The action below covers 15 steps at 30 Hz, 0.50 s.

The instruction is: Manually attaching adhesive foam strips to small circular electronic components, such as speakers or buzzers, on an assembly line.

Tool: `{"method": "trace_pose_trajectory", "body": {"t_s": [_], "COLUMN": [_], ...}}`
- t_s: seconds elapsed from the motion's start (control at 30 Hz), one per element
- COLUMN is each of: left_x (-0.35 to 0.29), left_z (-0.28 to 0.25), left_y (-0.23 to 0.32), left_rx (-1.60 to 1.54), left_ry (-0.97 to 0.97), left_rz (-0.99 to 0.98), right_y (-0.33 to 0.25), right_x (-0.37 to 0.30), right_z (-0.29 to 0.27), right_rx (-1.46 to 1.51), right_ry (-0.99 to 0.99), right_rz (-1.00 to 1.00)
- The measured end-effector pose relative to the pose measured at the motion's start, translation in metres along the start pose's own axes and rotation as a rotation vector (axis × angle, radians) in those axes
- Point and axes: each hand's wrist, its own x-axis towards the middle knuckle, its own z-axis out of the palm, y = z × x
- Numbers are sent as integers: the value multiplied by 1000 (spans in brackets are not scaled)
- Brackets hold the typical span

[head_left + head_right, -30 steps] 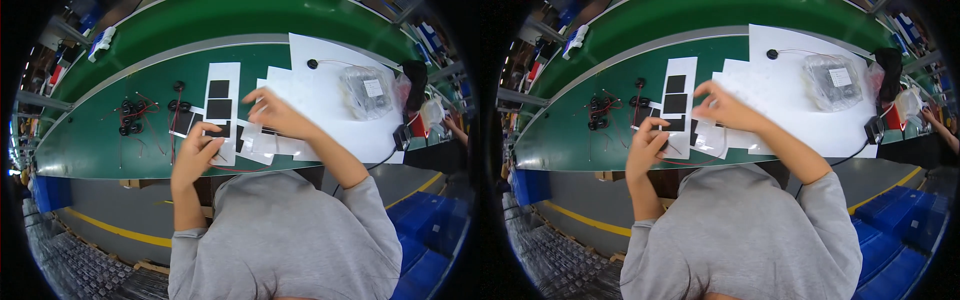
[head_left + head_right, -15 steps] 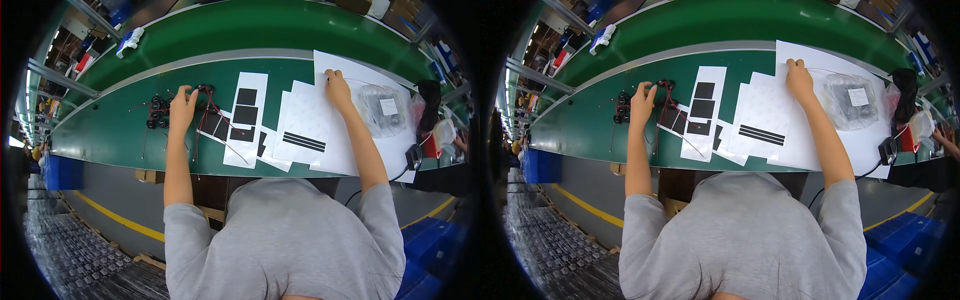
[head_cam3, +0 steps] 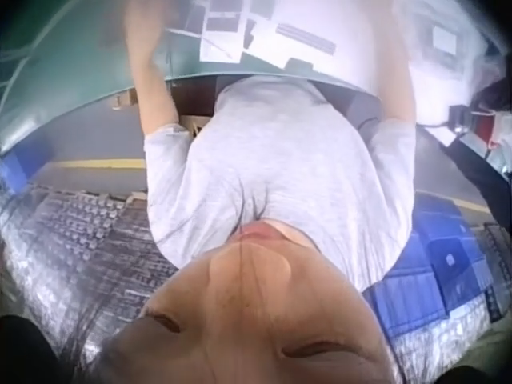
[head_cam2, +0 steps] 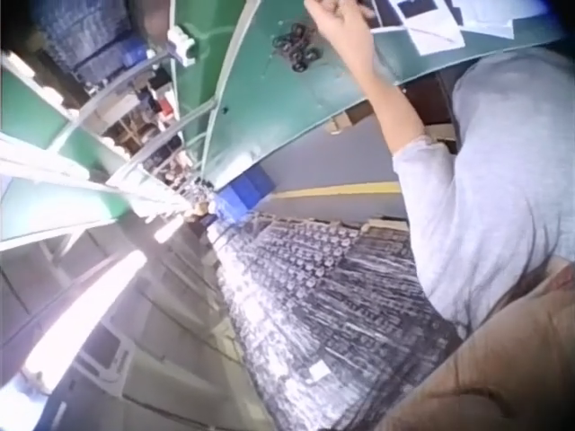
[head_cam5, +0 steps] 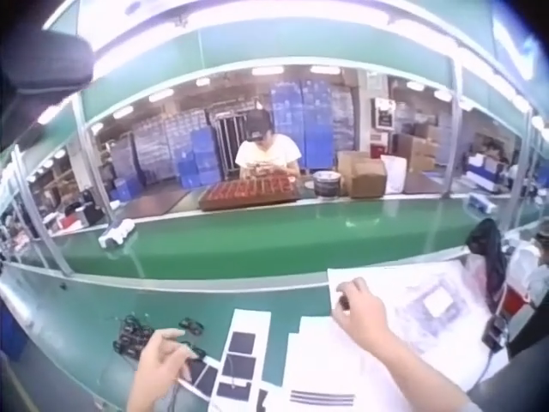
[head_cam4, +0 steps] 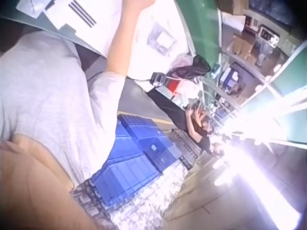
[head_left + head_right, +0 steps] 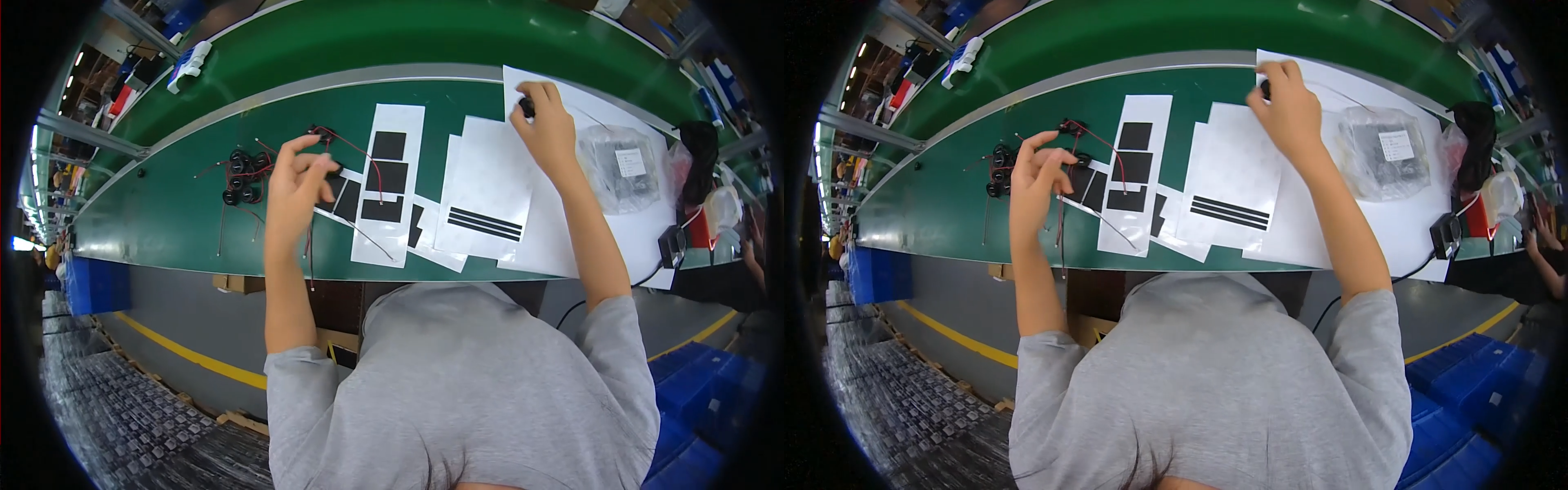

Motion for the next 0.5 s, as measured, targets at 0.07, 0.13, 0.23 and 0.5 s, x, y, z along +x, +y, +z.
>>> {"method": "trace_pose_trajectory", "body": {"t_s": [0.07,0.13,0.23,0.5], "left_x": [-5,-14,-23,-38], "left_z": [30,55,89,77], "left_y": [11,13,18,32], "left_rx": [-85,-130,-49,-12], "left_ry": [-98,-181,-230,-212], "left_rz": [6,118,333,227], "right_y": [-34,-70,-96,-96], "right_x": [1,-2,-18,-47], "right_z": [-16,-32,-41,-53], "right_rx": [234,430,772,1225], "right_ry": [35,-40,-239,-712], "right_rz": [-108,-201,-264,12]}}
